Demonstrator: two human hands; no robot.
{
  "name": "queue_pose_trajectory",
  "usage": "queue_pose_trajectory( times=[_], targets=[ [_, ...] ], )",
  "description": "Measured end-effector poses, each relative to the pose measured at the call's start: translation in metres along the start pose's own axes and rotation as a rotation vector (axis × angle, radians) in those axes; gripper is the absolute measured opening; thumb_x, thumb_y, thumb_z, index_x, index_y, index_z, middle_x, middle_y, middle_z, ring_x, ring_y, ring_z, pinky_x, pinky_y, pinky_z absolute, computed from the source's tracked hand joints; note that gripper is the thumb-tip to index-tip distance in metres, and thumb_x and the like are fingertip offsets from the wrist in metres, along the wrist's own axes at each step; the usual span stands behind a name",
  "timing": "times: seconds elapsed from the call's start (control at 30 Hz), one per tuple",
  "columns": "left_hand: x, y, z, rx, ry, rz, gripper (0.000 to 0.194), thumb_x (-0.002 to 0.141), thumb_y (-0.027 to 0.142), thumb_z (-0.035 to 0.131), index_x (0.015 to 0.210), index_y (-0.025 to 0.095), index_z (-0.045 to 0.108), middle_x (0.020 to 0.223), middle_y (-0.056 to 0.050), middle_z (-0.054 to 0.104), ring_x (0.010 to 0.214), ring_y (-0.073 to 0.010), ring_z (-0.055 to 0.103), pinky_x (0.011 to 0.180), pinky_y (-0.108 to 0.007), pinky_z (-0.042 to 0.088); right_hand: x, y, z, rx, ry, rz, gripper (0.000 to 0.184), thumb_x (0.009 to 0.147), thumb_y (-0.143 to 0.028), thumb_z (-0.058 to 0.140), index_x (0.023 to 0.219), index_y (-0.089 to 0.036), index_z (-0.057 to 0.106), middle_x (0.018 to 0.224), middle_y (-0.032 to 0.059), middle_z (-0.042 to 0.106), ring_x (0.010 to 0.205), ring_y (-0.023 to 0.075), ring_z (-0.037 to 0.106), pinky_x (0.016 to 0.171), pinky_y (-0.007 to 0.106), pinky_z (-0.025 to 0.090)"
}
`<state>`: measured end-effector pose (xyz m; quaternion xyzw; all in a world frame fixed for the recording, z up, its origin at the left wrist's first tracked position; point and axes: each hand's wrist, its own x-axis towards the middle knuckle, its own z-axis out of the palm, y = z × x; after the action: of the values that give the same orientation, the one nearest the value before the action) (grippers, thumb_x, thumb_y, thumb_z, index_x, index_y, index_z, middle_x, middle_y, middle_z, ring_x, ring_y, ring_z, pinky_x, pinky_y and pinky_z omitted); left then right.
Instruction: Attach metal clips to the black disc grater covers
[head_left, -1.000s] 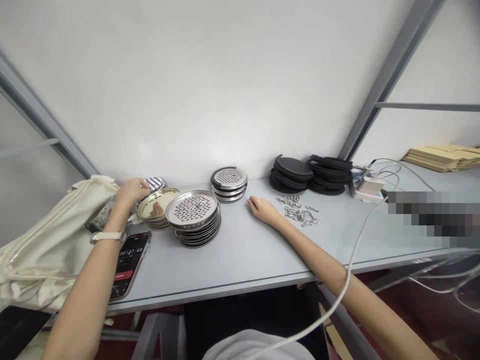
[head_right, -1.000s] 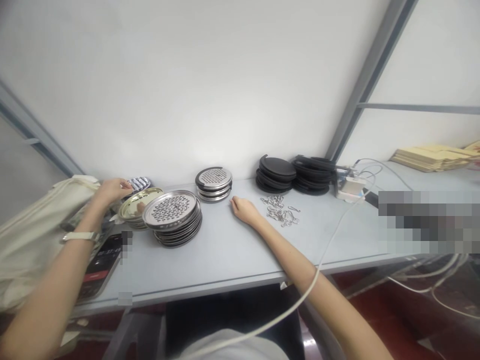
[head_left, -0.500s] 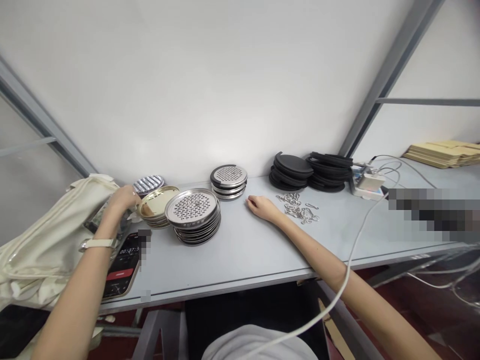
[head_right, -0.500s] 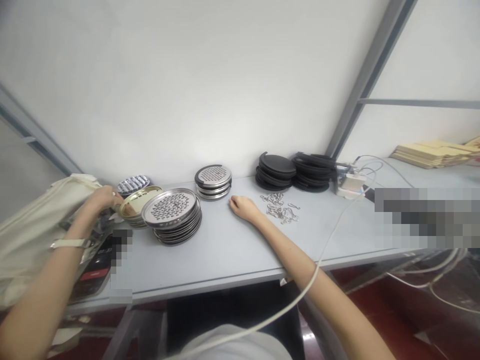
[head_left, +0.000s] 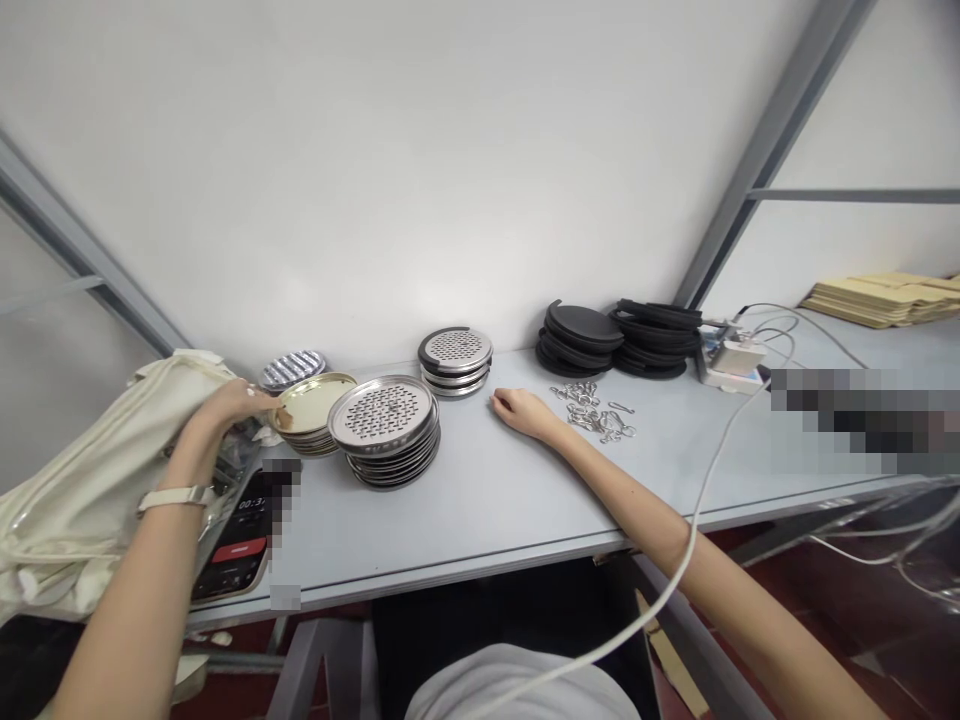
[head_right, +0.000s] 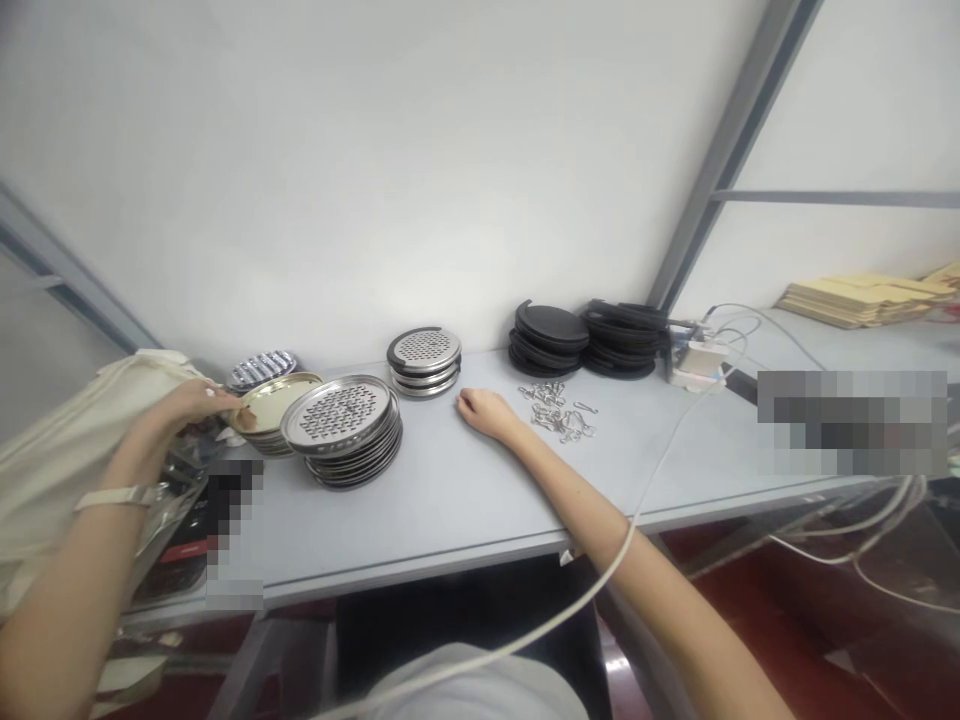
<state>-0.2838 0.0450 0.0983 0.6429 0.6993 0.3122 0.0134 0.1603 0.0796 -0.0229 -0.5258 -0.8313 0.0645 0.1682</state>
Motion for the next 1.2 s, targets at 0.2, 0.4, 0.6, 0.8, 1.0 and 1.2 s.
queue_pose_trajectory(
  times=[0.2, 0.4, 0.6, 0.8, 1.0, 1.2],
  targets=[
    [-0.002, 0.013, -0.021, 0.202, 0.061, -0.180, 0.032, 0.059, 0.050, 0.068, 0.056, 0.019, 0.063, 0.044, 0.006, 0.052, 0.053, -0.0138, 0.050, 0.050, -0.021, 0.036, 0.000, 0.000, -0.001, 0.018, 0.002, 0.002, 0.030, 0.098, -0.027, 0.038, 0.083, -0.016, 0.062, 0.077, 0.0083, 0.069, 0.066, 0.0161, 0.060, 0.059, 0.024, 0.029],
    [-0.011, 0.080, -0.043, 0.369, 0.558, 0.125, 0.016, 0.067, 0.028, 0.063, 0.080, 0.021, 0.066, 0.077, 0.000, 0.059, 0.073, -0.0164, 0.050, 0.078, -0.029, 0.043, 0.001, 0.002, 0.001, 0.056, 0.012, 0.003, 0.026, 0.097, -0.028, 0.040, 0.086, -0.016, 0.061, 0.076, 0.0080, 0.068, 0.065, 0.0159, 0.059, 0.060, 0.024, 0.030],
    [-0.052, 0.160, -0.050, 0.313, 0.474, 0.407, 0.015, 0.079, 0.033, 0.058, 0.086, 0.022, 0.067, 0.087, 0.001, 0.059, 0.071, -0.0134, 0.051, 0.075, -0.027, 0.040, 0.002, 0.011, 0.003, 0.124, 0.074, 0.017, 0.016, 0.092, -0.023, 0.050, 0.104, -0.015, 0.056, 0.081, 0.0058, 0.068, 0.069, 0.0150, 0.058, 0.064, 0.022, 0.035],
    [-0.089, 0.227, -0.017, 0.170, 0.175, 0.644, 0.010, 0.081, 0.031, 0.057, 0.082, 0.025, 0.064, 0.079, 0.003, 0.063, 0.060, -0.0121, 0.050, 0.058, -0.025, 0.034, 0.007, 0.024, -0.009, 0.169, 0.179, 0.073, 0.011, 0.090, -0.019, 0.049, 0.093, -0.014, 0.059, 0.082, 0.0068, 0.067, 0.070, 0.0151, 0.057, 0.063, 0.022, 0.036],
    [-0.093, 0.258, 0.055, 0.220, -0.261, 0.785, 0.009, 0.081, 0.018, 0.051, 0.077, 0.018, 0.059, 0.078, -0.003, 0.063, 0.066, -0.0170, 0.057, 0.056, -0.027, 0.037, 0.010, 0.047, -0.024, 0.193, 0.320, 0.112, 0.009, 0.086, -0.017, 0.047, 0.085, -0.014, 0.056, 0.085, 0.0084, 0.063, 0.074, 0.0157, 0.055, 0.069, 0.023, 0.039],
    [-0.086, 0.259, 0.116, 0.436, -0.321, 0.850, 0.018, 0.082, 0.007, 0.046, 0.088, 0.010, 0.063, 0.089, -0.015, 0.066, 0.073, -0.0249, 0.064, 0.060, -0.034, 0.045, 0.008, 0.055, -0.026, 0.219, 0.361, 0.117, 0.010, 0.084, -0.017, 0.045, 0.083, -0.016, 0.055, 0.077, 0.0056, 0.062, 0.072, 0.0165, 0.054, 0.067, 0.024, 0.039]
  ],
)
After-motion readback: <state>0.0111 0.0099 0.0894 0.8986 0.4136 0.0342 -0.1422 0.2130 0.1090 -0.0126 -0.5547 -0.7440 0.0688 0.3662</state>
